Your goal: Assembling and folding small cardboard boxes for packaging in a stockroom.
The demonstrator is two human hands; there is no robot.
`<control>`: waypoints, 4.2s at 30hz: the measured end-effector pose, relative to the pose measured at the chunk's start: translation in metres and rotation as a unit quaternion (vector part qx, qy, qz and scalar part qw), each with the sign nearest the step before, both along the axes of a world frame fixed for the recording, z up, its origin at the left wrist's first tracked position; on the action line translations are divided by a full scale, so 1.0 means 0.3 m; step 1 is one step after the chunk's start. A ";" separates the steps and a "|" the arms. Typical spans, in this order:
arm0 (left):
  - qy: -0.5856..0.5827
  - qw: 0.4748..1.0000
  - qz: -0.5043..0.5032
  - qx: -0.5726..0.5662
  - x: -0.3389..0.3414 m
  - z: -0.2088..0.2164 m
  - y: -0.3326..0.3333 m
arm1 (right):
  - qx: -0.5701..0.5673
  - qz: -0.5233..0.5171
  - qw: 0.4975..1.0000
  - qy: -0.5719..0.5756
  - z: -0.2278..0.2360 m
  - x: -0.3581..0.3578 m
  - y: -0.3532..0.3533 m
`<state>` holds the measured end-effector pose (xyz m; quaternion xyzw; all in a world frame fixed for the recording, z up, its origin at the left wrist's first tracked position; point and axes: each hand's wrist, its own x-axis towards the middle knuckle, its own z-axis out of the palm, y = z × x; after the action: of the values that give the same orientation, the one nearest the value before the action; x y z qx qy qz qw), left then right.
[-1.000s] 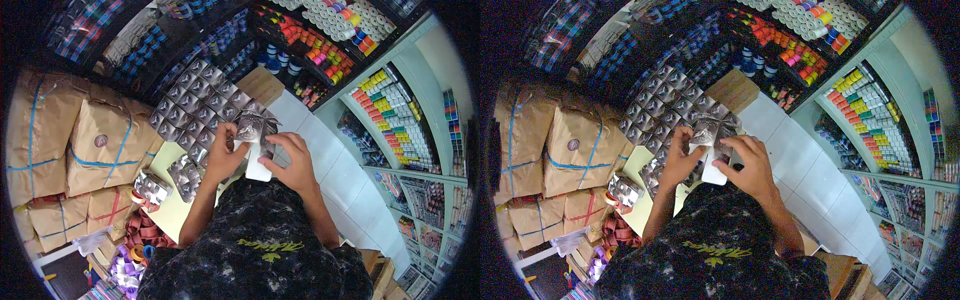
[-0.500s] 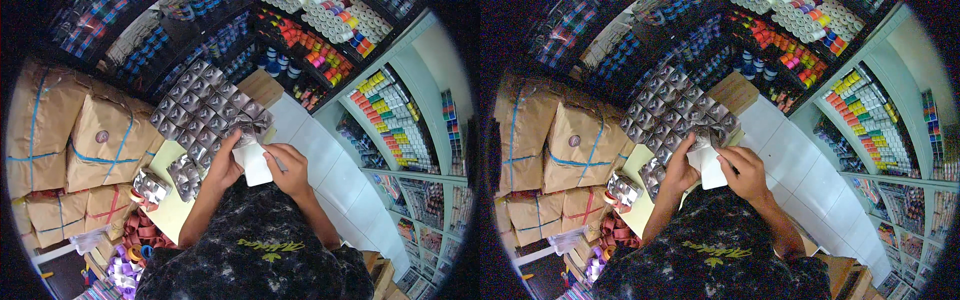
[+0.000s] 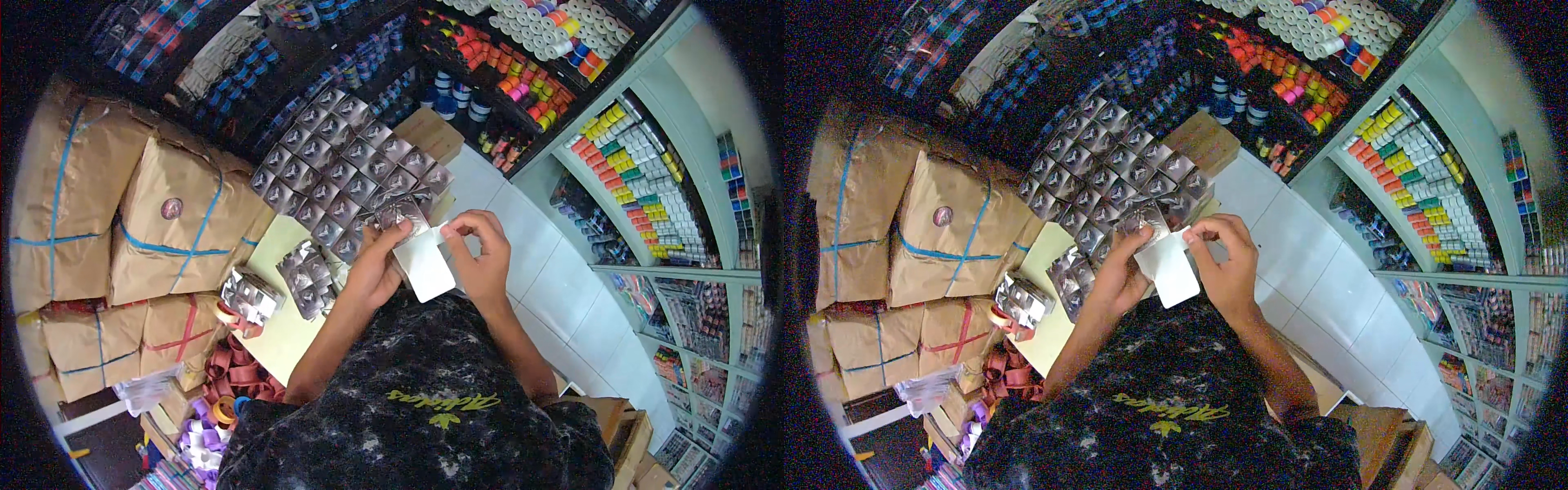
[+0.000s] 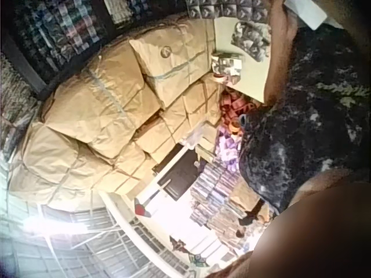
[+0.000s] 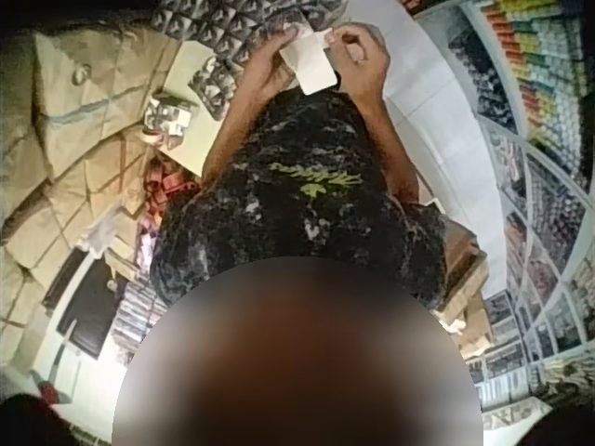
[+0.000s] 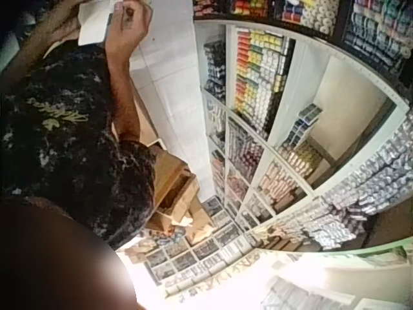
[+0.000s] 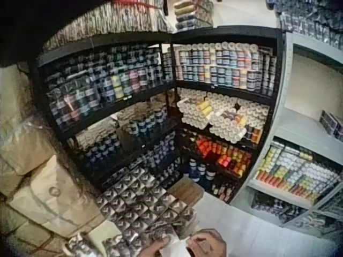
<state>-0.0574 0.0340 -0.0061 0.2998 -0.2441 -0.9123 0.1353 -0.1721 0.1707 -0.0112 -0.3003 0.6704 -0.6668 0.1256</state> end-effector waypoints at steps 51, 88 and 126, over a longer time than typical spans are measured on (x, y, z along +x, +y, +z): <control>-0.045 0.896 -0.085 -0.434 0.211 0.016 -0.025 | 0.043 0.238 0.936 -0.256 -0.011 0.139 0.118; -0.061 0.982 0.055 -0.169 0.118 0.006 -0.005 | 0.117 0.051 0.984 0.125 0.036 0.110 0.037; 0.057 0.975 0.056 -0.206 0.089 0.049 0.022 | -0.006 0.045 0.989 0.140 -0.008 0.061 -0.008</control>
<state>-0.0306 0.0405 0.0087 0.2265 -0.4011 -0.8491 0.2586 -0.1537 0.1684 -0.0137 -0.4217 0.6629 -0.6159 0.0586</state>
